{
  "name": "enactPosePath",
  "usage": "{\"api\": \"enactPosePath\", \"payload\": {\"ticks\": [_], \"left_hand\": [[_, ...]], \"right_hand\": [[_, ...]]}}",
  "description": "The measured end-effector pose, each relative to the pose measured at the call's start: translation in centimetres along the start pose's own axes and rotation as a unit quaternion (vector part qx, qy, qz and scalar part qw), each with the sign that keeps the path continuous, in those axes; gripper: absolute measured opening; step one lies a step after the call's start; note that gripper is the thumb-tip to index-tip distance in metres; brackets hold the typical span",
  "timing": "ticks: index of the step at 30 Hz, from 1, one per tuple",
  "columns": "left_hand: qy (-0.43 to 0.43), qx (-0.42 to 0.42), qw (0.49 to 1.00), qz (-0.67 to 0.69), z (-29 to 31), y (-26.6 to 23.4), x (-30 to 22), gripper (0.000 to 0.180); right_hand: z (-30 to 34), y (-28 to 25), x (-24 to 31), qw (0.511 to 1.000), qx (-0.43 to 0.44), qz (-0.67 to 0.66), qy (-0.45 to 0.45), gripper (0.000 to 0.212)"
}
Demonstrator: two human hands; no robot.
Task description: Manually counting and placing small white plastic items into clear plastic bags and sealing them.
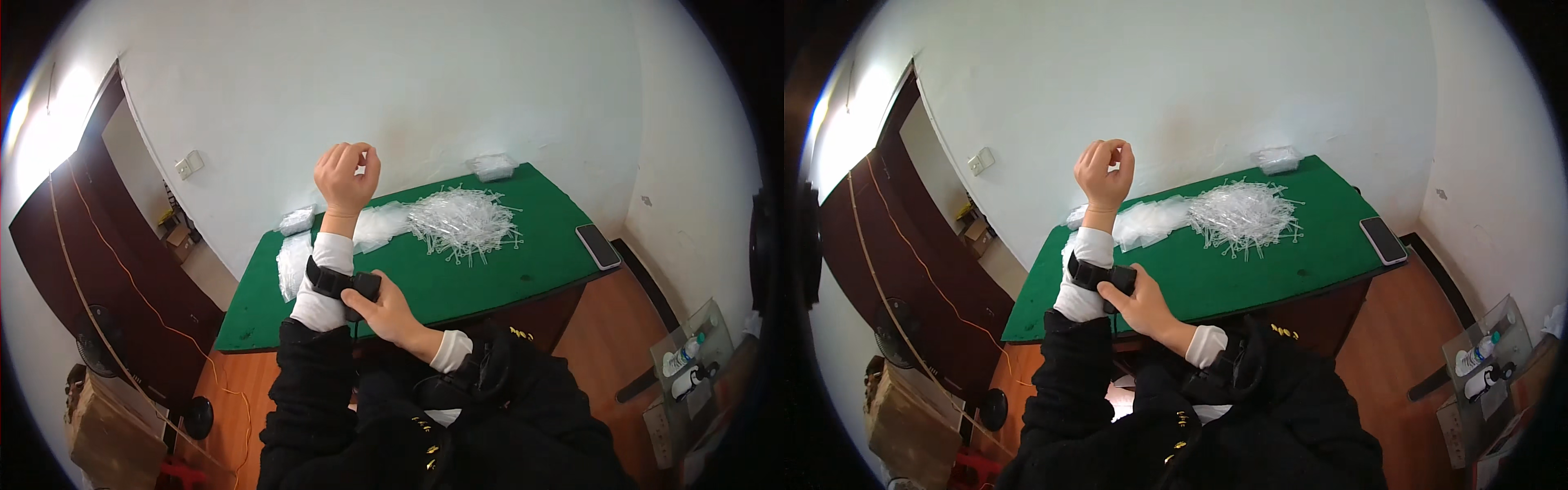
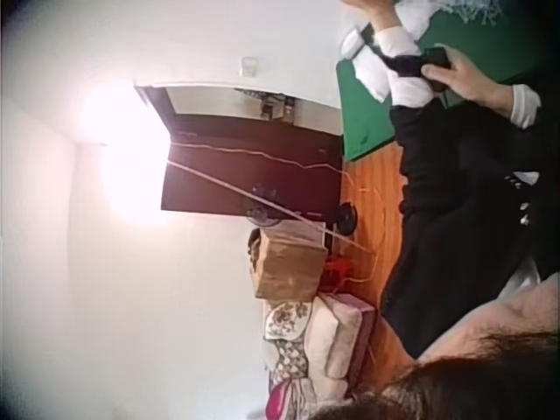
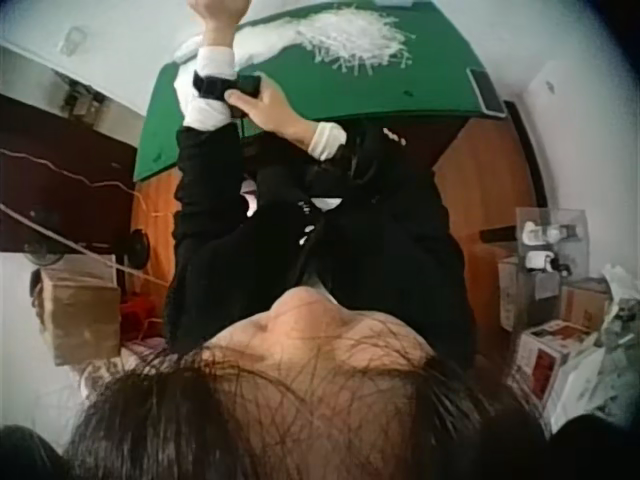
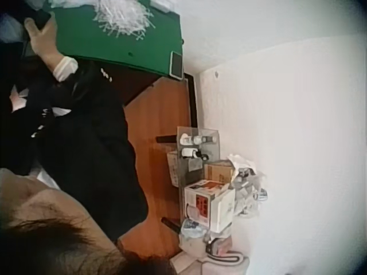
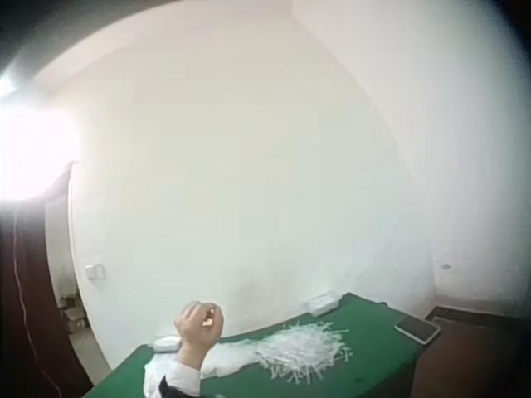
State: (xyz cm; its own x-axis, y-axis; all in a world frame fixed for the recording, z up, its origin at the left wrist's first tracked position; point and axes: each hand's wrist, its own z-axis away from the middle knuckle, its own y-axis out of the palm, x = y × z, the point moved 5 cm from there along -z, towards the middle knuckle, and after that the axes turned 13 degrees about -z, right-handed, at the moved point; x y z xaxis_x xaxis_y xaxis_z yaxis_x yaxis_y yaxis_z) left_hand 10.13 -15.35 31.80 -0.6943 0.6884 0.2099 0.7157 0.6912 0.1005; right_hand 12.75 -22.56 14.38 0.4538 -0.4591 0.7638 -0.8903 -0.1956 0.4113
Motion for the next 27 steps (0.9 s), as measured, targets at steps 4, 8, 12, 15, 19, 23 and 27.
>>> {"api": "enactPosePath", "payload": {"ticks": [4, 8, 12, 15, 19, 23, 27], "left_hand": [[-0.142, -0.019, 0.986, 0.089, 1.7, 0.8, 2.0, 0.009], [-0.426, -0.054, 0.867, 0.254, 6.2, 2.0, 6.3, 0.008], [-0.554, -0.058, 0.745, 0.368, 10.8, 4.2, 8.8, 0.006], [-0.577, -0.028, 0.721, 0.382, 12.9, 4.8, 10.7, 0.006], [-0.514, 0.164, 0.782, 0.312, 14.0, 4.2, 9.0, 0.009], [-0.348, 0.453, 0.732, 0.371, 15.1, 2.7, -3.0, 0.019], [-0.059, 0.355, 0.856, 0.370, 10.3, -0.2, -10.5, 0.033]], "right_hand": [[-1.4, -1.4, 0.3, 0.996, 0.046, 0.073, -0.017, 0.039], [-2.6, -2.1, -2.4, 0.996, 0.043, 0.014, 0.081, 0.037], [-3.7, -2.7, -4.9, 0.991, 0.077, 0.108, 0.037, 0.031], [-6.2, -4.4, -5.7, 0.989, 0.076, 0.044, 0.121, 0.032], [-15.5, -14.9, -6.7, 0.981, -0.083, 0.016, 0.175, 0.038], [-21.9, -27.9, -7.1, 0.947, -0.266, 0.174, 0.036, 0.038], [-22.4, -37.2, -3.9, 0.815, -0.407, 0.401, -0.096, 0.038]]}}
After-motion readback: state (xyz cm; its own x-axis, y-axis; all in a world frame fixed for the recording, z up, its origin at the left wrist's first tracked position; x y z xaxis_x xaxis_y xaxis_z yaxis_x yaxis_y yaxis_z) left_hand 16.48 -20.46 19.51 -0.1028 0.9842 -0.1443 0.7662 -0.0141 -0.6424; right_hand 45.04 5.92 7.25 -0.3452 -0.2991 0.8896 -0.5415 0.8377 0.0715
